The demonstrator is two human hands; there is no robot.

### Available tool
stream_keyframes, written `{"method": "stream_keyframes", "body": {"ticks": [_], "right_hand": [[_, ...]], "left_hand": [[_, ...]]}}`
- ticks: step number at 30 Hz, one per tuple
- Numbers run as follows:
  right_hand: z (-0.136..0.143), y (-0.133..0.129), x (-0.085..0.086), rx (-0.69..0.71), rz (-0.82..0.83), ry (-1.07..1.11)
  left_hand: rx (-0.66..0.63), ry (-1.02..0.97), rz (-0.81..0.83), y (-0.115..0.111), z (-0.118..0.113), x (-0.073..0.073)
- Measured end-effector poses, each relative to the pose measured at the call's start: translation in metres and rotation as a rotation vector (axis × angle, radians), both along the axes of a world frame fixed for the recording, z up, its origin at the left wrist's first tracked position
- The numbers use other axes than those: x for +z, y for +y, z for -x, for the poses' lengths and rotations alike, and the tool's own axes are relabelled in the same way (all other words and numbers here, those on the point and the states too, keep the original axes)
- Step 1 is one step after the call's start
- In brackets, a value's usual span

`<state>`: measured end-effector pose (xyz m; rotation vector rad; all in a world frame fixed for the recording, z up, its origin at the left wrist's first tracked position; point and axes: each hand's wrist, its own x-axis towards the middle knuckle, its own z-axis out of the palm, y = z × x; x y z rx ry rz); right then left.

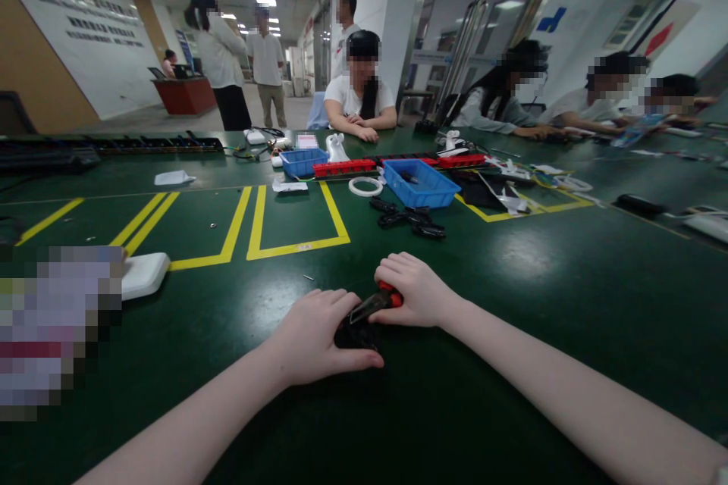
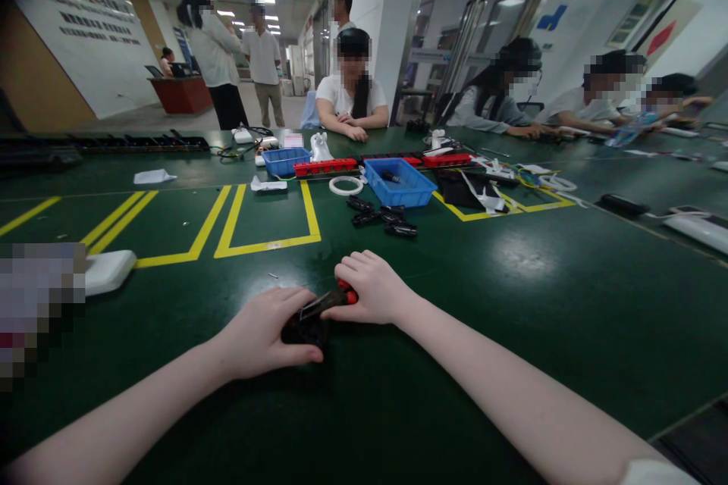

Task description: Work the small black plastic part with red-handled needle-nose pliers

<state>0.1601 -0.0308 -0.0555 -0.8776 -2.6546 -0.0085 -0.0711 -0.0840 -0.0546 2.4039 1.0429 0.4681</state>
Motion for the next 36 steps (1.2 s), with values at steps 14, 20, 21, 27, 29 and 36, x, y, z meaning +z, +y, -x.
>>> {"method": "stream_keyframes", "body": {"ticks": [14, 20, 21, 27, 29, 36], "right_hand": [[-0.0004, 0.0011, -0.0006, 0.013, 0.002, -0.004], [0.0005, 0.0016, -0.0006, 0.016, 0.005, -0.01], [0.0006, 0.0016, -0.0006, 0.017, 0.006, -0.012], [0.0007, 0.0012, -0.0001, 0.02, 0.018, -0.021], [0.0008, 0.0011, 0.0003, 0.022, 0.023, -0.024], [0.0013, 0.0013, 0.0019, 0.038, 0.04, -0.034]], "left_hand": [[-0.003, 0.027, -0.009, -0.0005, -0.0001, 0.001], [-0.003, 0.038, -0.008, -0.0004, -0.0003, 0.0005], [-0.003, 0.041, -0.01, -0.0003, -0.0004, 0.0002], [-0.013, 0.045, -0.025, 0.0003, 0.0002, -0.0018], [-0.012, 0.043, -0.031, 0.0006, 0.0003, -0.0023], [-0.008, 0.051, -0.061, 0.0012, 0.0002, -0.003]]}}
